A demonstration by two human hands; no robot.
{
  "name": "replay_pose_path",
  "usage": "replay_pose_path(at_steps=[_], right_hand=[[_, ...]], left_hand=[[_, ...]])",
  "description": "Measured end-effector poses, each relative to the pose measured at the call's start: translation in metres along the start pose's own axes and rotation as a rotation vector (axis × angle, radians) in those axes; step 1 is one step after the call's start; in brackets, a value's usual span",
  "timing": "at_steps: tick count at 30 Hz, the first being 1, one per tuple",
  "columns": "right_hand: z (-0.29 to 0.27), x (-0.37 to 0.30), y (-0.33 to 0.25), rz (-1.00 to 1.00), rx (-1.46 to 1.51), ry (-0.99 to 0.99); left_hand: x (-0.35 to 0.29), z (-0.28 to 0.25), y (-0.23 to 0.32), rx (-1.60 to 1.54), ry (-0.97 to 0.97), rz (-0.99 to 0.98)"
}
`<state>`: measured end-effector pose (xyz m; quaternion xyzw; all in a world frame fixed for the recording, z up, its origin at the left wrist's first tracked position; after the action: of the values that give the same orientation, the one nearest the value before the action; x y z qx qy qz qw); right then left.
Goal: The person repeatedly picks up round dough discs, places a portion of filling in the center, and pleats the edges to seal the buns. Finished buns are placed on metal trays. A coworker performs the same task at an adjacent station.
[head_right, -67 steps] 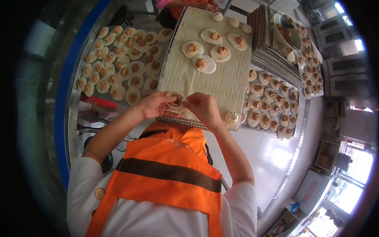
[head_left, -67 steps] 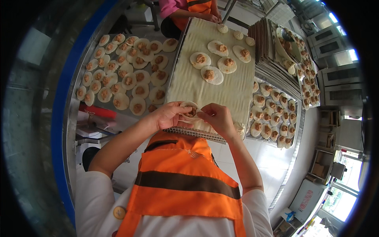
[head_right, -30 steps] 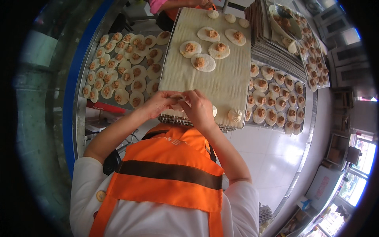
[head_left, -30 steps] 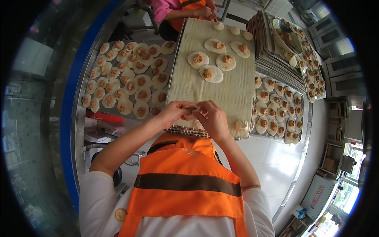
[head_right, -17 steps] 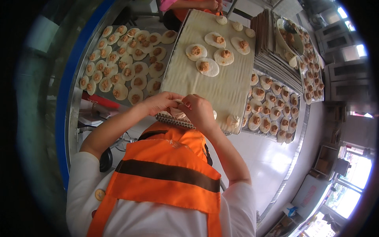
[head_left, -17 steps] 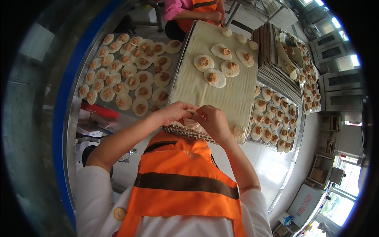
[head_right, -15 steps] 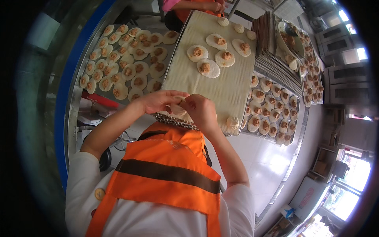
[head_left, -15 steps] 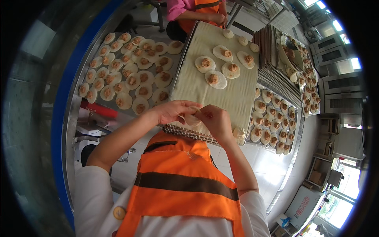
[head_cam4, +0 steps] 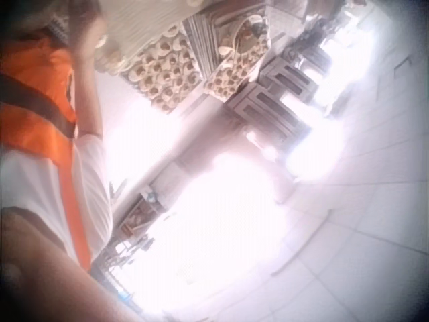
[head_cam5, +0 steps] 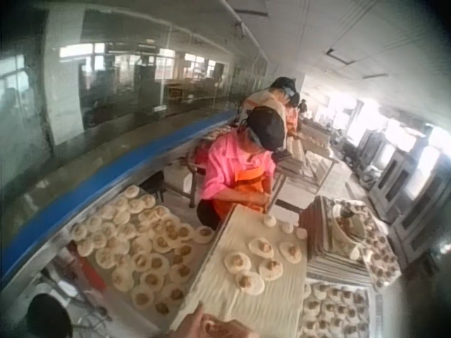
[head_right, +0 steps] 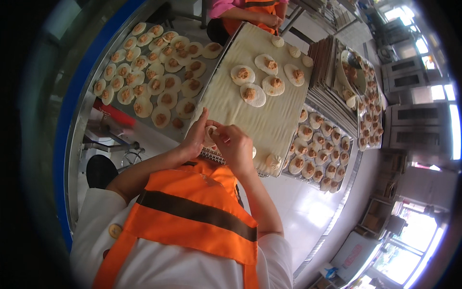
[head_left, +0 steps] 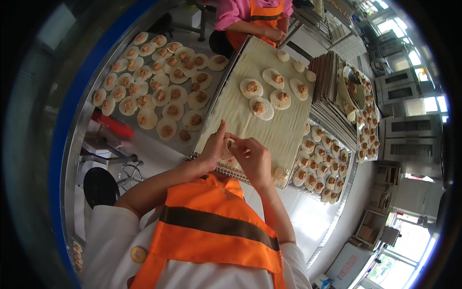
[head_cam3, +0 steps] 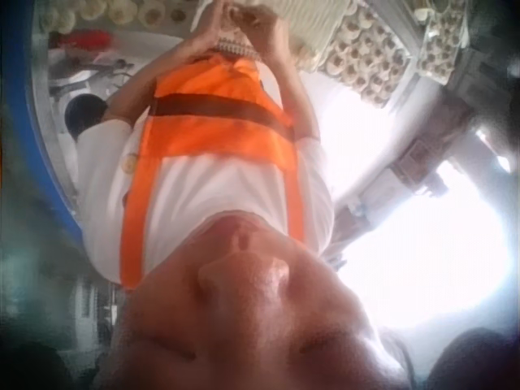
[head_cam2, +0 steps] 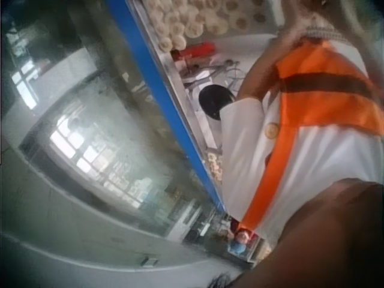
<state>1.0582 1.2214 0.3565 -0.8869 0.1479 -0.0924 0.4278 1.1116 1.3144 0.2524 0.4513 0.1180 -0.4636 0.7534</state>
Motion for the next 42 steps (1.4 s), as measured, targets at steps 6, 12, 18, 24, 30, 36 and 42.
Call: replay_pose_path(at_steps=[6, 12, 18, 24, 30, 36, 42], right_hand=[[0.005, -0.008, -0.028, -0.407, -0.301, -0.090], [0.015, -0.001, -0.014, -0.246, -0.265, -0.320], [0.015, 0.003, -0.022, -0.299, -0.147, -0.356], [0.004, 0.002, -0.045, -0.582, -0.266, -0.344], [0.012, -0.001, -0.049, -0.558, -0.296, -0.368], [0.009, -0.008, -0.060, -0.635, -0.397, -0.285], [0.019, -0.009, -0.050, -0.499, -0.395, -0.445]], left_hand=[[0.009, -0.014, -0.013, 0.085, -0.036, -0.099], [0.004, -0.016, -0.025, 0.153, -0.051, -0.207], [-0.007, -0.006, -0.014, 0.297, -0.262, -0.326], [-0.017, -0.008, 0.001, 0.276, -0.293, -0.277], [-0.025, 0.004, -0.003, 0.255, -0.398, -0.410], [-0.026, -0.006, -0.005, 0.209, -0.239, -0.377], [-0.027, 0.000, -0.012, 0.020, -0.312, -0.461]])
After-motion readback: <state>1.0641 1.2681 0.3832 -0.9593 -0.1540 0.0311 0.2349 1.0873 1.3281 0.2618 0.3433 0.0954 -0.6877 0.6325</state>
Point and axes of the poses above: each hand's wrist, its own x-axis towards the middle knuckle, its own z-axis out of the palm, y = z × x, the point moved 7 cm from there along x, towards the middle knuckle, and after that the axes turned 6 degrees about -x, right-handed, at the moved point
